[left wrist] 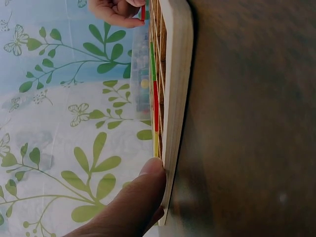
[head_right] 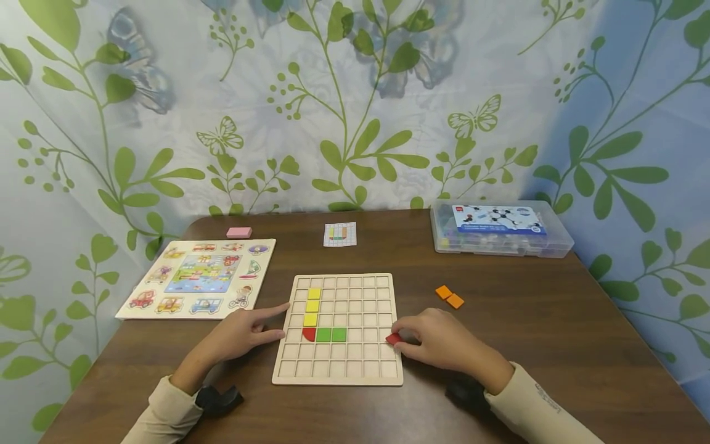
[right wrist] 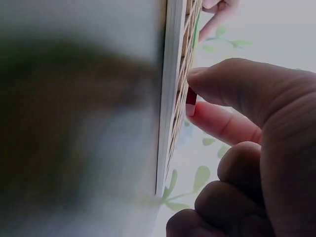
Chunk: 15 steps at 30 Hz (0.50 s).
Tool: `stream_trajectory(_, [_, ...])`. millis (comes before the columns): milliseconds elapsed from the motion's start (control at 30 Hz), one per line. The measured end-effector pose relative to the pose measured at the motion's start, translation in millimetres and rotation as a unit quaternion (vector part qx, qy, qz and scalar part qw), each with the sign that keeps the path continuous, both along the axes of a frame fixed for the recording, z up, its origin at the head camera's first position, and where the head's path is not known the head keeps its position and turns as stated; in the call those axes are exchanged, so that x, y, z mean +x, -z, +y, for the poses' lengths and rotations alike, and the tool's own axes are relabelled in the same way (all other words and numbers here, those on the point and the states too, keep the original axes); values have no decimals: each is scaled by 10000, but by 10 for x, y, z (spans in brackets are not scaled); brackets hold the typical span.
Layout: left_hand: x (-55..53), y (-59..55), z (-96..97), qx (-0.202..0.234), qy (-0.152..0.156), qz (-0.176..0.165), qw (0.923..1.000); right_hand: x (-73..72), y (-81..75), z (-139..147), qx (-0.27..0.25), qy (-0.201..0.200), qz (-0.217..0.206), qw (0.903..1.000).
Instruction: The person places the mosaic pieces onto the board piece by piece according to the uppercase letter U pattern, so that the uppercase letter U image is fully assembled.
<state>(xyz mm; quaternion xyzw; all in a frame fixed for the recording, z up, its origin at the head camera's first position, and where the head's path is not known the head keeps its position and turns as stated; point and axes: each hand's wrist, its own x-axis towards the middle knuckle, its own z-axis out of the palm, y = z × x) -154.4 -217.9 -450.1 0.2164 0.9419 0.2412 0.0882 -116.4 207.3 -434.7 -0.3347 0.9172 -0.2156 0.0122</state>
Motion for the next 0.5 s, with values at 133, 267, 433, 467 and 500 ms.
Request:
stream_trajectory(133, [0,5,0,0,-3,17,10000,-47,-7,-105,34,-219,101,9997])
stream_trajectory(267, [-1,7,2,11,-3,11,10000,-79,-23,-202,55,-337,190,9992])
stream_trajectory(433, [-3,7,4,19,15,11,10000,-107,-41,-283,104,-348,142,9992])
stream_trajectory(467, [-2,7,4,15,17,13,10000,-113,-40,-296,95,-362,121,9992])
stream_trajectory(500, [-2,6,4,8,19,12,10000,-119,-41,-308,75,-383,106,9992])
